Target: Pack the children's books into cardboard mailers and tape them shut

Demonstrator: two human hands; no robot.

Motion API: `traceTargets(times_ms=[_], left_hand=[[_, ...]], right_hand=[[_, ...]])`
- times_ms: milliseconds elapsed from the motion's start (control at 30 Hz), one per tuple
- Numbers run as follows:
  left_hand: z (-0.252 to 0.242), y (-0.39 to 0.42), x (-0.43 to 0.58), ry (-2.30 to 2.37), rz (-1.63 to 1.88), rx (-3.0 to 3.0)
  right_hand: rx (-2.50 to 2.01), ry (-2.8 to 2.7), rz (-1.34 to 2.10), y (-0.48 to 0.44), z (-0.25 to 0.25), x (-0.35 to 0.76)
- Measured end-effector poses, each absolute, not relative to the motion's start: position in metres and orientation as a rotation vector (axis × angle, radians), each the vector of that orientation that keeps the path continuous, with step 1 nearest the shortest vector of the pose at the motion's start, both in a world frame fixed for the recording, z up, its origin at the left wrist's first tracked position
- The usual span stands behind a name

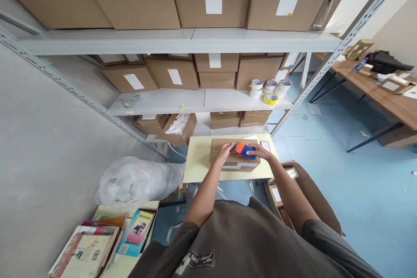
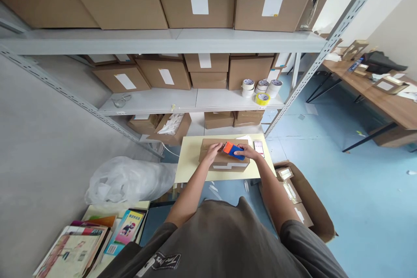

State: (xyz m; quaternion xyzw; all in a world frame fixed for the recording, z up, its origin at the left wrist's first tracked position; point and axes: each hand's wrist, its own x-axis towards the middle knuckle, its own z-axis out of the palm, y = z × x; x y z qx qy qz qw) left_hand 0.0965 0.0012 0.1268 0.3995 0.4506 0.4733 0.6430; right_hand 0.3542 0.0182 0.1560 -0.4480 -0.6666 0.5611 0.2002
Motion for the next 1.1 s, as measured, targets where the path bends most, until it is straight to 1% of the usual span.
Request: traceTargets(times_ms=[200, 333, 567, 667, 767, 900, 1100], left_hand=[[0.133, 0.002, 0.084, 0.979, 0.932, 0.834], [0.130, 0.003, 0.084, 1.033, 1.019, 0.958], [0.118, 0.004, 0.086, 1.246, 1.127, 0.949], [0.118, 0.006, 0.061, 1.349, 1.178, 0.933], [0.121, 0.010, 0.015, 1.462, 1.243, 0.932], [0.122, 0.012, -0.038, 1.519, 1.155, 0.937], [0.107, 0.006, -0.061, 1.509, 1.097, 0.873]], right_hand=[[-1.257, -1.868, 1.614, 0.023, 0.161, 0.355], [-1.276, -1.915, 1.572, 0.023, 0.169, 0.349], [-1.352, -2.029, 1.437, 0.030, 0.176, 0.346], [-1.386, -2.045, 1.411, 0.035, 0.174, 0.358], [-1.423, -2.023, 1.444, 0.038, 0.171, 0.368], [-1.453, -2.065, 1.418, 0.042, 0.171, 0.363], [-1.506, -2.181, 1.374, 0.058, 0.180, 0.334]])
